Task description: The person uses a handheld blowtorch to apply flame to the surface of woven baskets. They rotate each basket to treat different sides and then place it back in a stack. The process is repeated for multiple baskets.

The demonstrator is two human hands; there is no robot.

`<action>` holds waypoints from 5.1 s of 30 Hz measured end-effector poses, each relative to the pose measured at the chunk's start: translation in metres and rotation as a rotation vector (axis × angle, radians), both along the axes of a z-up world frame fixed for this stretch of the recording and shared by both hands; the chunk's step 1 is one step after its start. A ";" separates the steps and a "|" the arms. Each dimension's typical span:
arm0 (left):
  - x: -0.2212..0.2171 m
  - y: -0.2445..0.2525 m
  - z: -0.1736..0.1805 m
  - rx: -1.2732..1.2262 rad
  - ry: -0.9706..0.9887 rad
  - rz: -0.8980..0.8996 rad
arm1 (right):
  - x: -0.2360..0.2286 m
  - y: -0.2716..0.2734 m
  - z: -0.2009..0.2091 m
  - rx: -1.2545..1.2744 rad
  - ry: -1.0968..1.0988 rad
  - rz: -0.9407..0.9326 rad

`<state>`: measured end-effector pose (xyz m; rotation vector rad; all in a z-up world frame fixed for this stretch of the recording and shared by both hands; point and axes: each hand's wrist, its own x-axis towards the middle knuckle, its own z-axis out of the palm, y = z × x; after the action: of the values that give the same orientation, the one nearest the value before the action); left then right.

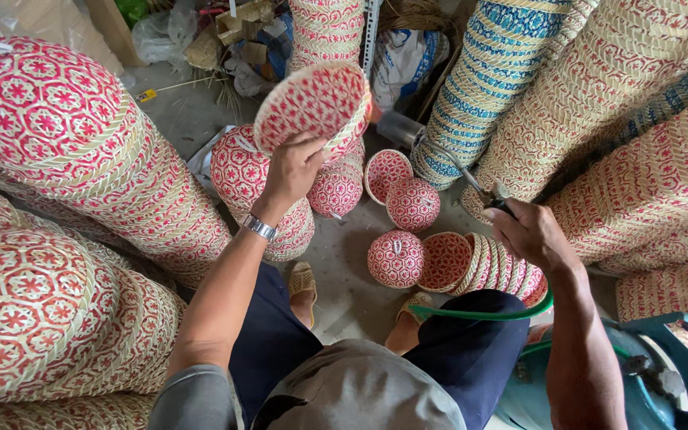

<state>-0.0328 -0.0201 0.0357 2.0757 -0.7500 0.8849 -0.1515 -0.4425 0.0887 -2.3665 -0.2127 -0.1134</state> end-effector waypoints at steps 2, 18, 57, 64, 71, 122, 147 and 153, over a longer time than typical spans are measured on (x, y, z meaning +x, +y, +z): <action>0.004 -0.003 -0.008 0.233 -0.058 0.108 | 0.002 0.001 -0.002 0.005 0.052 -0.077; -0.020 -0.040 -0.083 0.734 -0.257 0.145 | 0.050 0.051 -0.028 0.003 -0.242 0.066; -0.054 -0.017 -0.174 -1.066 1.387 -0.261 | -0.007 0.039 -0.077 0.035 -0.001 0.005; -0.055 -0.034 -0.168 -1.279 1.182 -0.344 | -0.029 0.082 -0.101 -0.121 -0.149 0.162; -0.056 -0.028 -0.166 -1.390 1.139 -0.350 | -0.026 0.093 -0.093 -0.146 -0.055 0.053; -0.072 -0.034 -0.187 -1.137 1.457 -0.350 | 0.065 0.083 -0.151 0.213 -0.174 -0.363; -0.103 -0.056 -0.447 -0.307 1.288 0.559 | 0.038 0.041 -0.161 0.557 0.326 -0.175; -0.084 -0.029 -0.471 -0.045 1.027 0.902 | 0.055 0.042 -0.185 0.718 0.358 -0.214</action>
<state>-0.1167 -0.0489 -0.4349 2.4039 0.7812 0.1191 -0.0965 -0.4005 -0.0962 -1.6470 0.2259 0.1178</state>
